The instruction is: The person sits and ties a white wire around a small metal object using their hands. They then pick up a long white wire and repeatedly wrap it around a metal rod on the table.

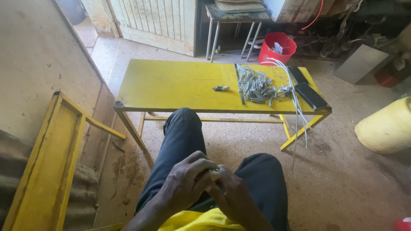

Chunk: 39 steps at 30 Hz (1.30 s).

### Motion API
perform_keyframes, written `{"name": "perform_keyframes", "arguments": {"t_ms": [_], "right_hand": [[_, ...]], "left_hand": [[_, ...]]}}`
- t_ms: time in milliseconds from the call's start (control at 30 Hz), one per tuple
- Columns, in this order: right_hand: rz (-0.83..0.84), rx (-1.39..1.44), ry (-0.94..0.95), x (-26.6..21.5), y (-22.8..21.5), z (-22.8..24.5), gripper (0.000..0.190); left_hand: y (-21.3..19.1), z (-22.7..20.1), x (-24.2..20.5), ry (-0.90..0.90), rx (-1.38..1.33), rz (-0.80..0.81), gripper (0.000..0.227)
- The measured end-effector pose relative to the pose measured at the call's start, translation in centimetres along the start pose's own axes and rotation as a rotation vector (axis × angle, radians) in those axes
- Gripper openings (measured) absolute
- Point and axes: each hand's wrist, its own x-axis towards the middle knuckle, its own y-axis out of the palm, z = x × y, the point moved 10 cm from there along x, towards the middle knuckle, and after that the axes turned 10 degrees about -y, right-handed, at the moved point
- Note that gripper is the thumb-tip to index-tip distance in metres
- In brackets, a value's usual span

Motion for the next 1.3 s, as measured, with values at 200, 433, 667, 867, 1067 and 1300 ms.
{"name": "perform_keyframes", "arguments": {"t_ms": [200,433,667,867,1067,1300], "right_hand": [[-0.027,-0.022,-0.148,-0.6,-0.1,1.0,0.035],[-0.073,-0.026,-0.162,-1.2,-0.3,0.7,0.034],[-0.097,0.007,-0.213,-1.0,0.3,1.6,0.024],[-0.138,-0.040,-0.251,-0.3,0.0,1.9,0.030],[-0.184,0.059,0.186,-1.4,0.9,-8.6,0.036],[-0.529,0.426,0.831,-4.1,-2.0,-14.8,0.037]], "left_hand": [[0.5,0.9,0.6,-0.124,-0.016,0.060,0.029],[2.3,1.4,0.5,-0.157,0.058,0.187,0.047],[1.5,1.2,0.5,-0.211,-0.056,0.101,0.036],[1.6,2.8,1.3,-0.294,-0.153,0.055,0.045],[2.4,3.2,3.7,-0.443,-0.018,0.260,0.034],[3.8,1.3,7.0,-0.311,0.078,0.303,0.037]]}}
